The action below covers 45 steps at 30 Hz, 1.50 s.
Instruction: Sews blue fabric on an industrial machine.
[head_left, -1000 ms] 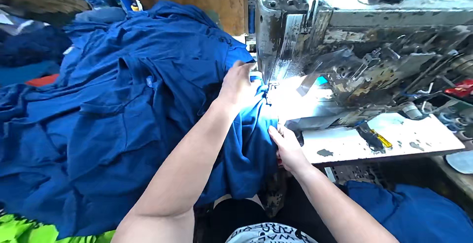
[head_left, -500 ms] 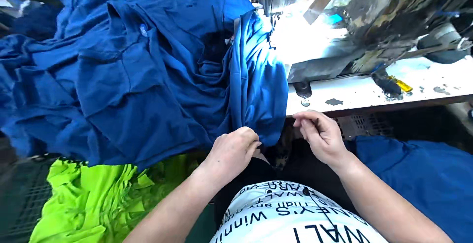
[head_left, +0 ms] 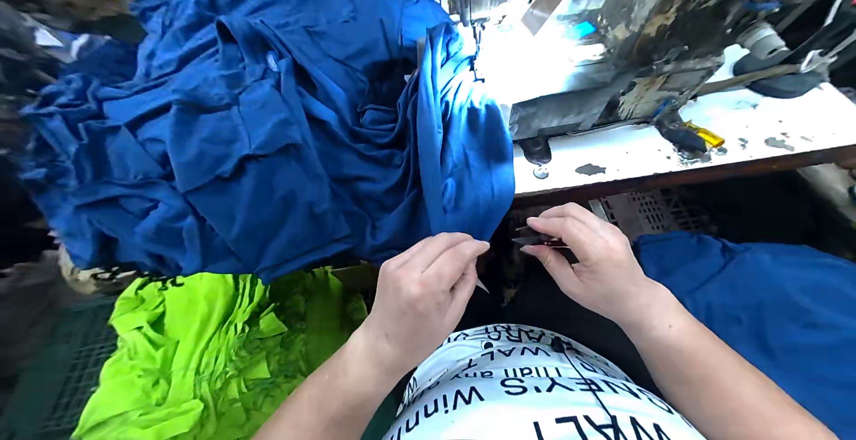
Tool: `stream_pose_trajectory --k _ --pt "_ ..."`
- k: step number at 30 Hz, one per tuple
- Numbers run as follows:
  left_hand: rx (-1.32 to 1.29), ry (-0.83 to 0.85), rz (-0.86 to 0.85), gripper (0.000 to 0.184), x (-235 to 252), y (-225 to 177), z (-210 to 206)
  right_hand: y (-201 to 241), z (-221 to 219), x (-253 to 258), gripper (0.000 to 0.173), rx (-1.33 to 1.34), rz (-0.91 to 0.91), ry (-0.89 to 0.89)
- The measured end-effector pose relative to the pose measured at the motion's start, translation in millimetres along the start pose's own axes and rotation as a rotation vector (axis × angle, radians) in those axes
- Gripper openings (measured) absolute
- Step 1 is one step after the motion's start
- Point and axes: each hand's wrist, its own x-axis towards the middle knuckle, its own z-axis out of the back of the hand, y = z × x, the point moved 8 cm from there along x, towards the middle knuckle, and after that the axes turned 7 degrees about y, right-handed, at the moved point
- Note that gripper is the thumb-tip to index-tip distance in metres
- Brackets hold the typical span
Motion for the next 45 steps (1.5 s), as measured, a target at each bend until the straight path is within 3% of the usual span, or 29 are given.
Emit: stream_pose_trajectory --k 4,10,14,17,20,24,27,29,34,37,40,42,45 --pt "-0.145 -0.113 -0.165 0.009 5.1 -10.6 4.0 17.6 10.2 2.8 0.018 -0.003 0.162 -0.087" --pt "-0.395 -0.082 -0.237 0.008 13.2 -18.9 -3.3 28.9 17.2 4.9 0.015 -0.010 0.267 -0.155" --pt "-0.434 -0.031 -0.254 0.009 19.1 -22.1 -13.8 31.6 16.0 8.1 0.014 -0.015 0.274 -0.123" --pt "-0.321 -0.011 -0.237 0.008 20.2 -20.8 -10.5 22.1 17.8 11.8 0.014 0.031 0.220 -0.067" --pt "0.055 -0.068 -0.155 0.018 16.4 -0.2 36.7 -1.0 26.4 13.4 0.017 0.084 0.152 -0.046" --pt "0.441 -0.129 -0.047 0.025 2.3 54.5 167.7 -44.4 46.4 41.9 0.032 0.063 0.068 -0.055" --pt "0.468 -0.251 0.097 0.025 1.9 83.9 247.9 -60.7 49.5 86.4 0.021 -0.069 0.037 -0.116" --pt "0.405 -0.316 0.110 0.026 8.7 101.7 268.2 -66.3 36.7 120.1 0.017 -0.089 0.030 -0.111" --pt "0.244 -0.315 0.018 0.016 41.2 86.3 265.4 -91.5 -25.7 191.6 0.030 -0.045 -0.175 0.222" --pt "0.053 -0.319 0.025 0.011 47.5 91.2 264.9 -93.1 -33.5 201.7 0.015 0.080 -0.283 0.289" --pt "-0.119 -0.274 -0.017 0.010 47.0 121.6 260.2 -92.0 -39.8 186.0 0.013 0.358 -0.375 0.409" --pt "-0.259 -0.238 -0.044 0.010 52.5 136.7 248.1 -101.9 -43.6 165.5 0.015 0.422 -0.350 0.392" --pt "-0.295 -0.191 -0.056 0.011 70.0 142.2 224.9 -115.1 -46.6 144.8 0.013 0.448 -0.176 0.204"
